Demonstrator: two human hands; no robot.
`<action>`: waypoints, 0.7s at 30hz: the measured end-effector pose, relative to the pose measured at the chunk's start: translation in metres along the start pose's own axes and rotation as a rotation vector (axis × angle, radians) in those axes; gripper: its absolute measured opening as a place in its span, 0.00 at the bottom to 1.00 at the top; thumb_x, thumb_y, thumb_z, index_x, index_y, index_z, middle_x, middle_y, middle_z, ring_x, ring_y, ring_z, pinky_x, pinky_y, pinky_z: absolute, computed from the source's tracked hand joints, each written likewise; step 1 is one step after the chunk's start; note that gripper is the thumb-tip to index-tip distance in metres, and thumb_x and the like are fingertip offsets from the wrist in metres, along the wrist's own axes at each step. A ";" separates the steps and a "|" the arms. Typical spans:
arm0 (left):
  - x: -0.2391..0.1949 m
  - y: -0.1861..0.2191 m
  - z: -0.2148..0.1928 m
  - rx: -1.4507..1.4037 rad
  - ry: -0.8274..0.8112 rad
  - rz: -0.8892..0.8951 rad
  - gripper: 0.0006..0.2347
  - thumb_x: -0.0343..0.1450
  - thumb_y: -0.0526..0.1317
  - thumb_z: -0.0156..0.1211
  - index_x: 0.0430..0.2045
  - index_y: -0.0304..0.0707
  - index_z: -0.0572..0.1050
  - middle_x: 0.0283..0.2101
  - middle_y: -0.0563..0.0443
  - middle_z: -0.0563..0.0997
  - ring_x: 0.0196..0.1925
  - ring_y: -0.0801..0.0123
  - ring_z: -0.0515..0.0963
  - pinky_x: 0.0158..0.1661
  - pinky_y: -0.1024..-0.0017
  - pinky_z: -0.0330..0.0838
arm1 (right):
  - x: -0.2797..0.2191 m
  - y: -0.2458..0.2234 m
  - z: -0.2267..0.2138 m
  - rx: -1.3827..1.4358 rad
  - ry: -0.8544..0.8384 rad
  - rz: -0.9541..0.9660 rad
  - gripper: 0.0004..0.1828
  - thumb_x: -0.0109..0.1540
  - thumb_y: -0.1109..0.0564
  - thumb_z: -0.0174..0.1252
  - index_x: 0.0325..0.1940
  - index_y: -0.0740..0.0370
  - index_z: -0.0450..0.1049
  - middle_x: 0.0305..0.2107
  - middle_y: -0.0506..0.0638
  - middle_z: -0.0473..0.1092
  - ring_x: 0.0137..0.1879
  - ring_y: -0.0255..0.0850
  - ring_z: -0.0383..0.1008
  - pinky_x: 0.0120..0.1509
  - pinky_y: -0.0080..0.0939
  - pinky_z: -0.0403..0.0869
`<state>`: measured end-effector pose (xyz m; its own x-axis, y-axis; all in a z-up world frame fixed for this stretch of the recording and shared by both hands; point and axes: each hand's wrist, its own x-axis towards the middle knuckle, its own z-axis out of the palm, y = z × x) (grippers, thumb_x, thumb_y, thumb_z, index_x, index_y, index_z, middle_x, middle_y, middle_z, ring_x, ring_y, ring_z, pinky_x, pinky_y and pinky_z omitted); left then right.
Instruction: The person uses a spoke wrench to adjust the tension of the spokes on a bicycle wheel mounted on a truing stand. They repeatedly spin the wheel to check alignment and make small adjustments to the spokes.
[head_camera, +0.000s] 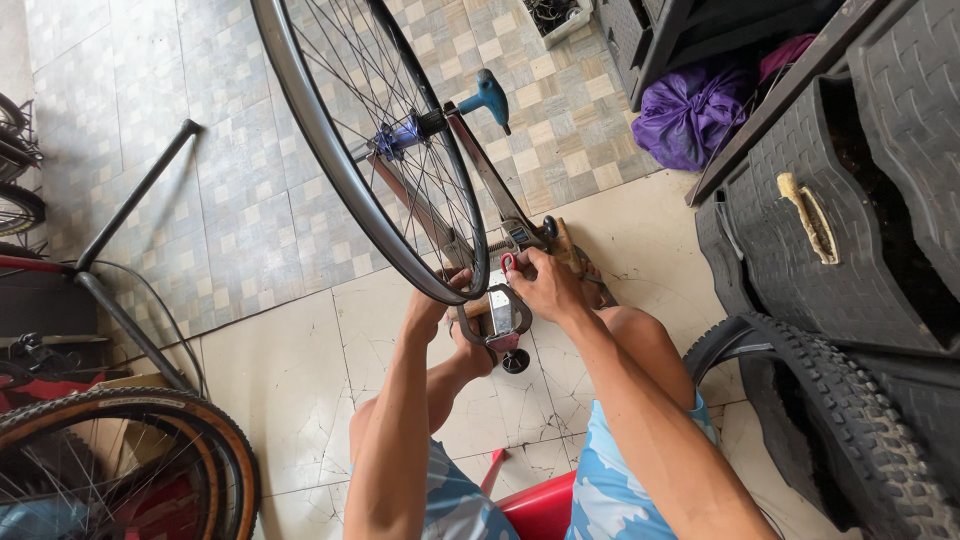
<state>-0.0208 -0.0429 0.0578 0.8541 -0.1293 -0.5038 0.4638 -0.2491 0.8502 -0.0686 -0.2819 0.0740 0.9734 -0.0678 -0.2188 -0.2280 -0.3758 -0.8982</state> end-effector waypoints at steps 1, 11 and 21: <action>-0.005 0.008 0.000 0.018 0.007 0.002 0.23 0.67 0.48 0.70 0.46 0.24 0.81 0.39 0.46 0.85 0.43 0.68 0.80 0.45 0.71 0.73 | 0.000 0.000 0.000 0.003 0.002 -0.008 0.17 0.59 0.46 0.61 0.43 0.60 0.77 0.35 0.55 0.79 0.41 0.49 0.80 0.46 0.48 0.75; -0.048 0.089 -0.024 0.178 0.088 0.008 0.23 0.66 0.57 0.67 0.36 0.31 0.82 0.29 0.50 0.80 0.33 0.69 0.77 0.36 0.69 0.71 | 0.000 -0.003 0.004 0.025 -0.040 -0.002 0.15 0.60 0.48 0.60 0.41 0.62 0.77 0.34 0.54 0.79 0.40 0.46 0.80 0.46 0.45 0.75; -0.057 0.171 -0.039 0.040 0.129 0.035 0.21 0.69 0.55 0.65 0.32 0.29 0.78 0.28 0.51 0.78 0.29 0.70 0.76 0.33 0.69 0.72 | 0.001 0.001 0.007 0.004 -0.033 -0.003 0.15 0.60 0.47 0.60 0.42 0.60 0.77 0.36 0.52 0.79 0.42 0.46 0.79 0.48 0.46 0.74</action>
<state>0.0187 -0.0406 0.2379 0.8937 -0.0147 -0.4483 0.4261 -0.2849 0.8587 -0.0676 -0.2759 0.0704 0.9730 -0.0359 -0.2280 -0.2248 -0.3721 -0.9006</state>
